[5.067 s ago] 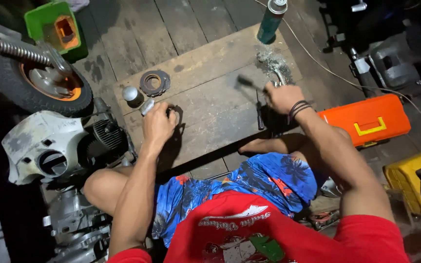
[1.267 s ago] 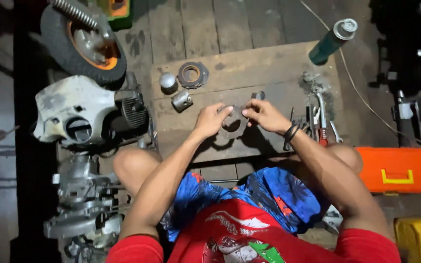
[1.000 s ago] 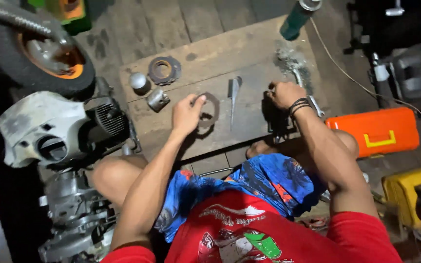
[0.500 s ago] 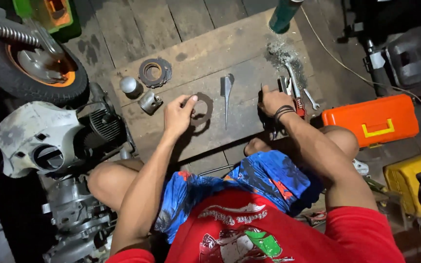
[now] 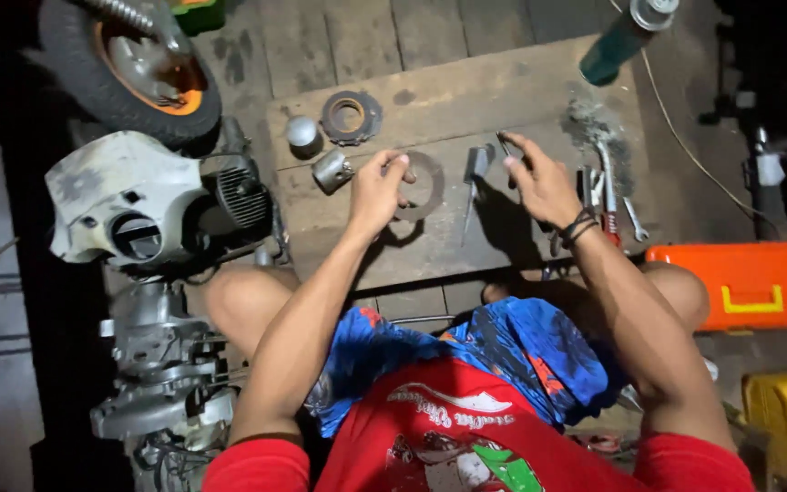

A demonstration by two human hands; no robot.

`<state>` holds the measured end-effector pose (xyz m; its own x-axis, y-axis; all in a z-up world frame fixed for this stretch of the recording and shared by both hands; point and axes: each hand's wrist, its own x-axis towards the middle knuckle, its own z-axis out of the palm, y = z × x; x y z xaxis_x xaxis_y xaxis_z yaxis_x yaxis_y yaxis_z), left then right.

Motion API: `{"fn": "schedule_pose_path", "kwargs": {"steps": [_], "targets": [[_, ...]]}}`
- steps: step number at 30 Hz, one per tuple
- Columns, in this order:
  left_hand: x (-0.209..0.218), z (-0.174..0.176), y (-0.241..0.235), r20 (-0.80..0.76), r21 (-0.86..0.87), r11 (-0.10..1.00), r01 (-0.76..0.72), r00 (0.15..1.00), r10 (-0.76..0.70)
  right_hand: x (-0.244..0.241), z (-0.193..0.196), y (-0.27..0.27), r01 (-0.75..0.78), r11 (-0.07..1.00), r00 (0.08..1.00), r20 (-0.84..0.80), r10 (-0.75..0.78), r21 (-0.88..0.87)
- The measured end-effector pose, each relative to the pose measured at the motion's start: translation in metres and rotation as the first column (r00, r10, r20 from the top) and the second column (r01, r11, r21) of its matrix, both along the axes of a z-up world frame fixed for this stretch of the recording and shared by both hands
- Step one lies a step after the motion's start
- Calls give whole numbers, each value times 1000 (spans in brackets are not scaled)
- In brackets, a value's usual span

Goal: Filing the edges of circular metal plates to smooth them using a hand file.

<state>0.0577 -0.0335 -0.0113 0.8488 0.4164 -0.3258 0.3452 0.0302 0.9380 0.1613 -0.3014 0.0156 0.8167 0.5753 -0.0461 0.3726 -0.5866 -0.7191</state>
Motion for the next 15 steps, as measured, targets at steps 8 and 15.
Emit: {"fn": "schedule_pose_path", "kwargs": {"steps": [8,15], "targets": [[-2,-9,4,17,66,998,-26,1000,25,-25,51,53,-222,975,968,-115,223,20],[-2,-19,12,36,137,989,-53,998,48,-21,18,75,-227,930,824,-452,341,288]]}}
